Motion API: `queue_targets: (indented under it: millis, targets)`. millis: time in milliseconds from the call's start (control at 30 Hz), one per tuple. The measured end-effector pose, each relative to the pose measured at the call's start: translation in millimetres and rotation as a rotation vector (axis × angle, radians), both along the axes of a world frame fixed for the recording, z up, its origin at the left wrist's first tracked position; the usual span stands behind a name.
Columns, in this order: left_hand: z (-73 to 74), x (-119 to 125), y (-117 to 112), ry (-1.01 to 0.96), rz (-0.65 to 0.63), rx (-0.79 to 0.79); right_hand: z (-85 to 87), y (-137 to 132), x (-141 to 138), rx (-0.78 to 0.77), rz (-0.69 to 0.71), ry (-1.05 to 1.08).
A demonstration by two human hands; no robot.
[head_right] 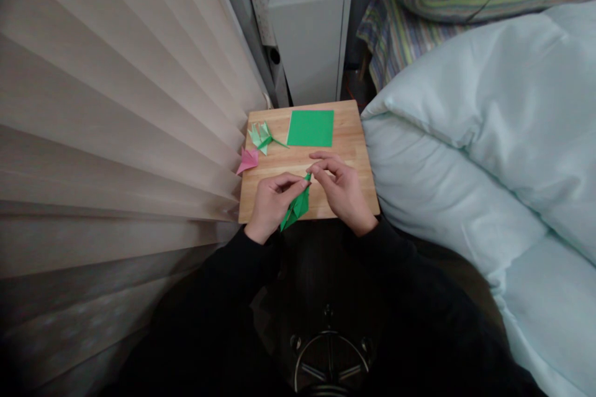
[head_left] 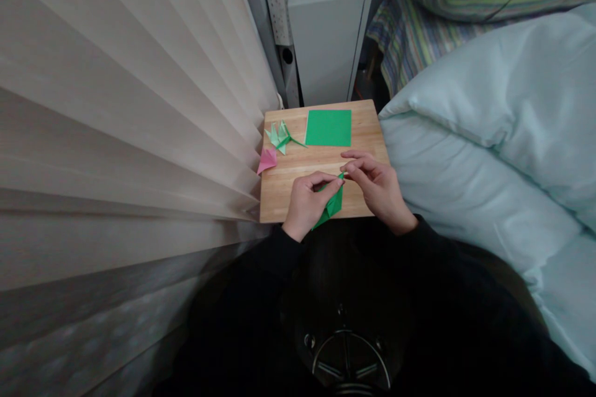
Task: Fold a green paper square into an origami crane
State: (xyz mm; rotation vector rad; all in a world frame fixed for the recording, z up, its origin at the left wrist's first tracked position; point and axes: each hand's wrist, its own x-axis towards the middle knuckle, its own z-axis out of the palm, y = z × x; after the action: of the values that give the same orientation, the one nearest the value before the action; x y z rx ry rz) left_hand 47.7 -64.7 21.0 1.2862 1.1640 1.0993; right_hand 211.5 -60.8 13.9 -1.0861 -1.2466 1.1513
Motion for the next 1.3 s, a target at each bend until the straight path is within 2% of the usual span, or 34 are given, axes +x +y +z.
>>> queue_targets:
  millis: [300,500,833,1067,1300]
  targets:
    - [0.2,-2.0,-0.4,0.019,-0.015,0.006,2.8,1.8,5.6,-0.027,0.136,0.039]
    - [1.4,-1.9,-1.3,0.022,-0.044,0.015,0.0,1.6,4.2,-0.045,0.116,0.091]
    - [2.9,1.1,-1.6,-0.112,-0.052,-0.096,-1.3,-2.6,-2.0,0.027,0.044,0.061]
    - [8.8,-1.3,-1.8,-0.142,-0.044,-0.115,0.7,0.1,1.6,-0.009,0.088,0.047]
    - [9.8,-3.2,-1.9,-0.222,-0.059,-0.232,7.2,1.5,8.5,0.005,0.159,0.008]
